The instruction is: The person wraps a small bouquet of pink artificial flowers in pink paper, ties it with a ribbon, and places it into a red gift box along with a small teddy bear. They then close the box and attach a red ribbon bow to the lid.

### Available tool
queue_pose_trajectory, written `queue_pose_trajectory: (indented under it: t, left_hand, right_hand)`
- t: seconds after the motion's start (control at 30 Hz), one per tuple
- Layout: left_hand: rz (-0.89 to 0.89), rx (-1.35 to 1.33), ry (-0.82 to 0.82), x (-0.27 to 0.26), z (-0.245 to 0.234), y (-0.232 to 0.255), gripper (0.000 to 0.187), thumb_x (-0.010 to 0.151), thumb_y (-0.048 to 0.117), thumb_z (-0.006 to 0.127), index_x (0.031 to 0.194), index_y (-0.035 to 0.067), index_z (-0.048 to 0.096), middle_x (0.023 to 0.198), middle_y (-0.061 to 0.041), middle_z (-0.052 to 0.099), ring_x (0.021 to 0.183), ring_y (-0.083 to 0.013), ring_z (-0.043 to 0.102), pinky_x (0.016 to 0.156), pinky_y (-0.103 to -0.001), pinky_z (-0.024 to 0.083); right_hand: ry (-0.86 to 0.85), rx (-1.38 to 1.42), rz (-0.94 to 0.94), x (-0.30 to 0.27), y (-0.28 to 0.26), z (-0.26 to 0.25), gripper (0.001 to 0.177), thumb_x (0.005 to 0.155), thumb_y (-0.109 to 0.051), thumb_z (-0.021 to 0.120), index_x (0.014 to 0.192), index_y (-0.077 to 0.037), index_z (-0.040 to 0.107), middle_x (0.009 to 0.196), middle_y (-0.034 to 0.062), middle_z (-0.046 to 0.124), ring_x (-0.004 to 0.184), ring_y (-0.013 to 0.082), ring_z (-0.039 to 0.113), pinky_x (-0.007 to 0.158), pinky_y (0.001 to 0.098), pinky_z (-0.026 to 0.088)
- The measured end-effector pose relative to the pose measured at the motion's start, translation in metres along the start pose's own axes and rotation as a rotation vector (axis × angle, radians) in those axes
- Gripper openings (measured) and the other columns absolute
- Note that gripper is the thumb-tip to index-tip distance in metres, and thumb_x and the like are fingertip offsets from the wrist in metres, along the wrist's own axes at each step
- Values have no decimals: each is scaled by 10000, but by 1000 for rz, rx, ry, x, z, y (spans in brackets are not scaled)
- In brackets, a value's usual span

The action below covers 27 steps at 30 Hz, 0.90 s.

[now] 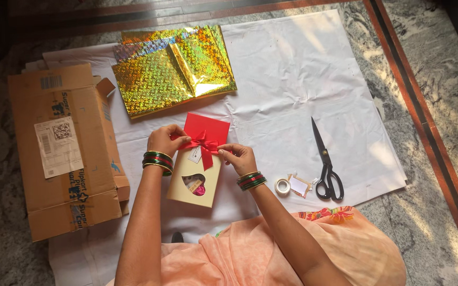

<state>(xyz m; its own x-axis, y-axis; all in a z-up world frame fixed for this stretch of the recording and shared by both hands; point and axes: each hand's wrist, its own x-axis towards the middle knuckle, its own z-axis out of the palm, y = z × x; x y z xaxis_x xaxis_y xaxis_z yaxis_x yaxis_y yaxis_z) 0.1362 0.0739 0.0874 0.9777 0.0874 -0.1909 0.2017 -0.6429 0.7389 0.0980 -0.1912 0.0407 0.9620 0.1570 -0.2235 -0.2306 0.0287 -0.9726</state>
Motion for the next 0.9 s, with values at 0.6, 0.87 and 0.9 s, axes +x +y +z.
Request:
queue_pose_trajectory:
  t: [0.6,0.87,0.9]
  left_hand:
    - [286,271,510,-8,8,-8,331,547,331,954,747,143,771,862,-109,732,806,-313,673,738,-434,545]
    - [-314,52,173,-15,8,16,208,754,354,875,833,180,790,843,-4,783,775,-196,732,753,-368,546]
    - [-342,51,168,-16,8,18,209,754,361,872,831,184,793,839,-1,783,775,-194,735,750,-365,545]
  right_hand:
    - [-15,-196,-97,-4,-7,-8,206,901,-219,797,984,-34,827,872,37,758,761,55,618,692,213,480]
    - [-48,-101,51,-2,0,-16,162,840,-106,796,987,-39,807,908,37,792,798,78,679,745,227,548]
    - [-45,-89,49,-3,1,-15,160,836,-84,794,987,-34,804,912,40,791,800,82,682,750,230,557]
